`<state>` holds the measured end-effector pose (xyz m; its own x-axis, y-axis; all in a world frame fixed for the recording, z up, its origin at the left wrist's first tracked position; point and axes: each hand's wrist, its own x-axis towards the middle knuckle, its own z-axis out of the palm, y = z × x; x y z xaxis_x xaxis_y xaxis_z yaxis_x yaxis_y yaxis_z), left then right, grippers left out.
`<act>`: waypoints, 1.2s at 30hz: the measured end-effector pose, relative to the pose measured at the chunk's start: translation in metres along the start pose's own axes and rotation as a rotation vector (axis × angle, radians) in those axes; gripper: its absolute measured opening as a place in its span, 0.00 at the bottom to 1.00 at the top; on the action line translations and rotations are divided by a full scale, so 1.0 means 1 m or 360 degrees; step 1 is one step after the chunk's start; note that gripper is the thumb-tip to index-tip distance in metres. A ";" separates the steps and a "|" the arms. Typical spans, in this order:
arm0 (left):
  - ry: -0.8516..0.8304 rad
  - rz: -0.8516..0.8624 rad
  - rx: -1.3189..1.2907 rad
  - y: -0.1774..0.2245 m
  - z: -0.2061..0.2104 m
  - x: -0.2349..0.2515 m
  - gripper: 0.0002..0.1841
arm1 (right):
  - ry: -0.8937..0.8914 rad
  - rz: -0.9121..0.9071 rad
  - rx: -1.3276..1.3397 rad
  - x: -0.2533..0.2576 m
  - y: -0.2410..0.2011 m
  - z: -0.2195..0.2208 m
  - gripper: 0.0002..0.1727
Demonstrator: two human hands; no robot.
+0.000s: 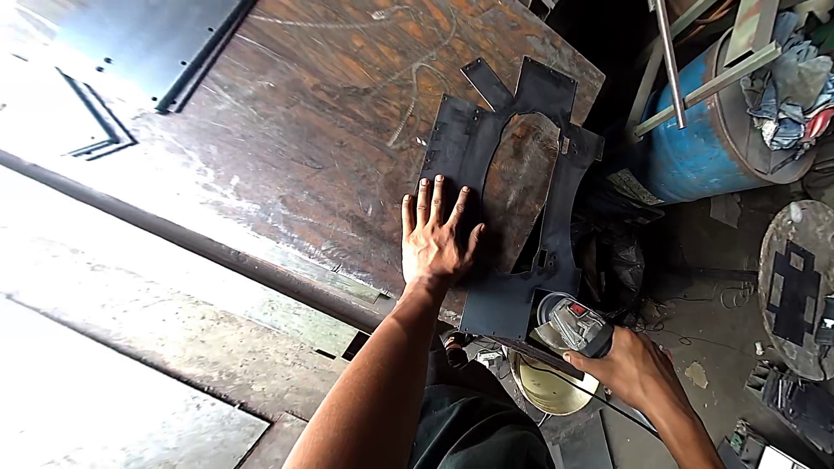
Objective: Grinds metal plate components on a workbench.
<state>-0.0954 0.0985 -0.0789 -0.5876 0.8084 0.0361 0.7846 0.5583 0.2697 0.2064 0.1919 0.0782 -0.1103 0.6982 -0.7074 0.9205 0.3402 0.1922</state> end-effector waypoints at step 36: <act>0.0115 0.0187 0.0109 -0.010 -0.004 -0.037 0.30 | 0.0134 -0.0070 0.2800 -0.127 0.075 0.202 0.17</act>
<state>-0.0822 0.0618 -0.0790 -0.5019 0.8546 0.1333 0.8589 0.4742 0.1933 0.3656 0.0013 0.0452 -0.1091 0.7550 -0.6466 0.1859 -0.6235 -0.7594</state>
